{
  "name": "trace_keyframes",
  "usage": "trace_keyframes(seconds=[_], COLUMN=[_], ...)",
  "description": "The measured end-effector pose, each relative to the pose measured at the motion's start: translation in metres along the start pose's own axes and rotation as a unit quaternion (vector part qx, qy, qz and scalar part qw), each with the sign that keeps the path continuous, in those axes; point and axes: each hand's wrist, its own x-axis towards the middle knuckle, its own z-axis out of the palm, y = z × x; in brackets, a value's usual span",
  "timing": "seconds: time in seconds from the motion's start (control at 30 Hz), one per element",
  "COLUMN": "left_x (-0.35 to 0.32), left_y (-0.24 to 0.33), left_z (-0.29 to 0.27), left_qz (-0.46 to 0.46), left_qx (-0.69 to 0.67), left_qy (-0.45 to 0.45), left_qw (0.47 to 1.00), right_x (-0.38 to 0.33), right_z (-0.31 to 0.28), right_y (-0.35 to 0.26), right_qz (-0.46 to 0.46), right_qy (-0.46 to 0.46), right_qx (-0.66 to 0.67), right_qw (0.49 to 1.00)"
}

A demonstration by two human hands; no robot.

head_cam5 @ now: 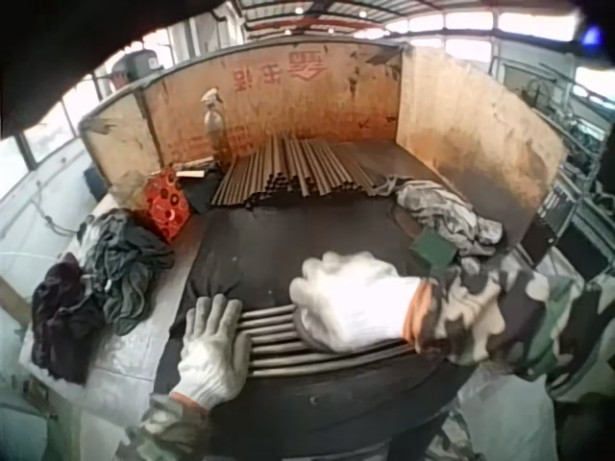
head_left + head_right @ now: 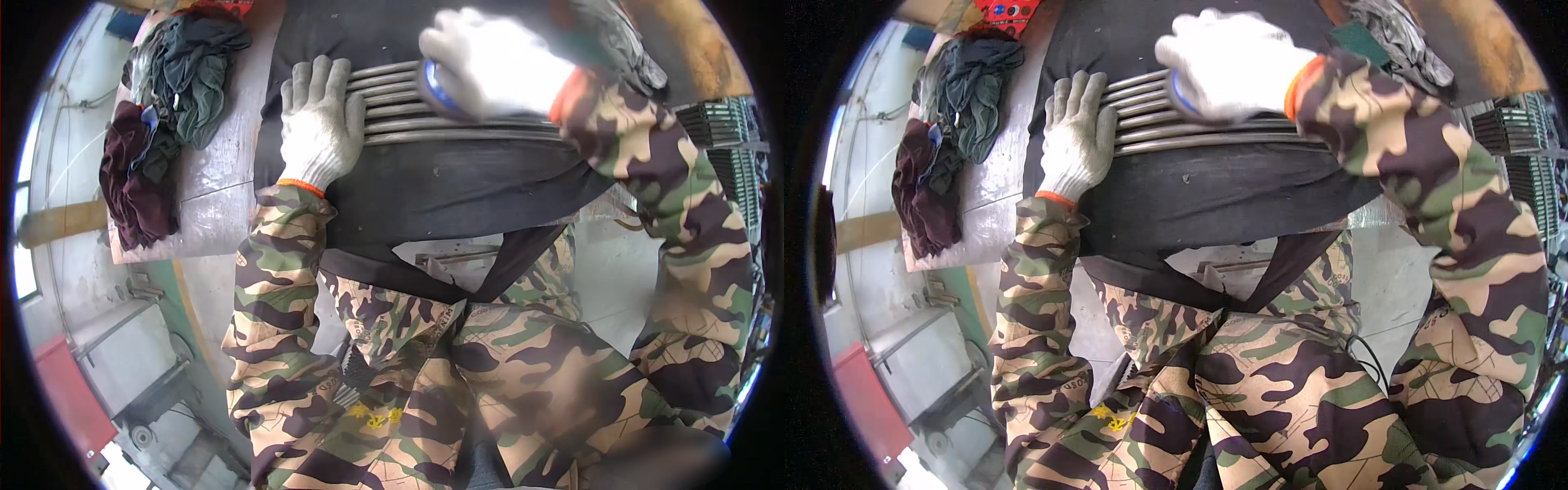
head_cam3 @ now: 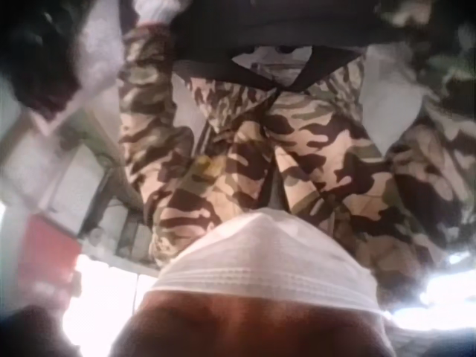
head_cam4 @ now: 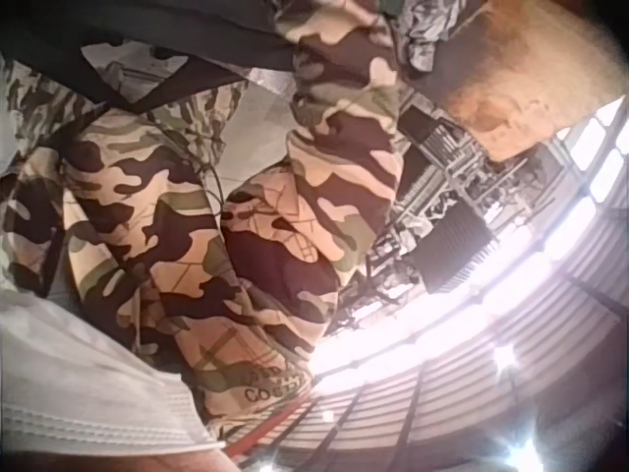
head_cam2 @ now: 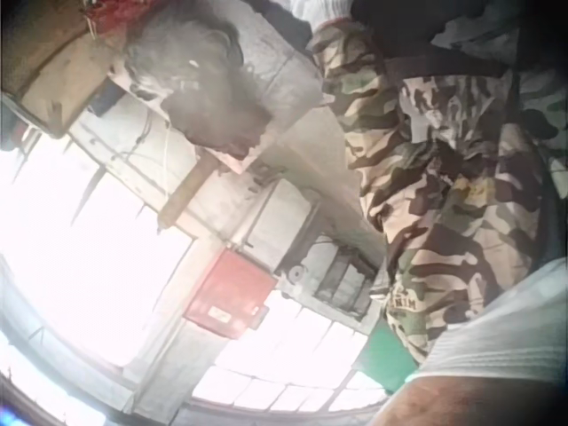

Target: Sanding the surface of a bundle of metal rods using a handheld power sander

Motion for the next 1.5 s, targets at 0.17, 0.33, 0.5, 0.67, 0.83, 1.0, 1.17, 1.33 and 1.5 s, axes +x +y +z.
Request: trace_keyframes(seconds=[0.17, 0.33, 0.5, 0.67, 0.83, 1.0, 1.17, 1.33, 1.5], left_x=[0.004, 0.013, 0.000, -0.005, 0.005, 0.024, 0.031, 0.019, 0.023], left_y=[-0.011, -0.010, 0.001, 0.001, -0.005, 0.002, -0.007, -0.002, -0.017], left_z=[-0.009, -0.005, -0.003, -0.004, 0.003, 0.005, 0.007, 0.010, 0.022], left_qz=[-0.001, -0.008, 0.003, 0.030, 0.027, -0.010, -0.019, -0.026, -0.027], left_qx=[0.064, 0.067, 0.053, 0.029, 0.051, 0.092, 0.119, 0.108, 0.122], left_qy=[0.021, 0.021, 0.023, 0.056, 0.065, 0.028, 0.027, -0.007, 0.068], left_qw=[0.998, 0.998, 0.998, 0.998, 0.996, 0.995, 0.992, 0.994, 0.990], right_x=[0.042, 0.024, 0.054, 0.021, 0.049, 0.002, 0.006, -0.043, -0.039], right_z=[0.003, -0.005, 0.001, -0.008, -0.023, -0.006, 0.005, 0.016, 0.011], right_y=[0.006, -0.010, 0.002, -0.028, -0.014, 0.009, 0.054, 0.050, 0.079], right_qz=[-0.004, -0.065, -0.018, -0.081, 0.016, -0.054, 0.031, -0.055, 0.016], right_qy=[0.050, 0.044, 0.066, 0.067, -0.035, 0.098, 0.081, 0.108, 0.101], right_qx=[0.020, 0.037, -0.006, 0.068, 0.058, 0.037, -0.014, -0.002, -0.037], right_qw=[0.999, 0.996, 0.998, 0.992, 0.998, 0.993, 0.996, 0.993, 0.994])
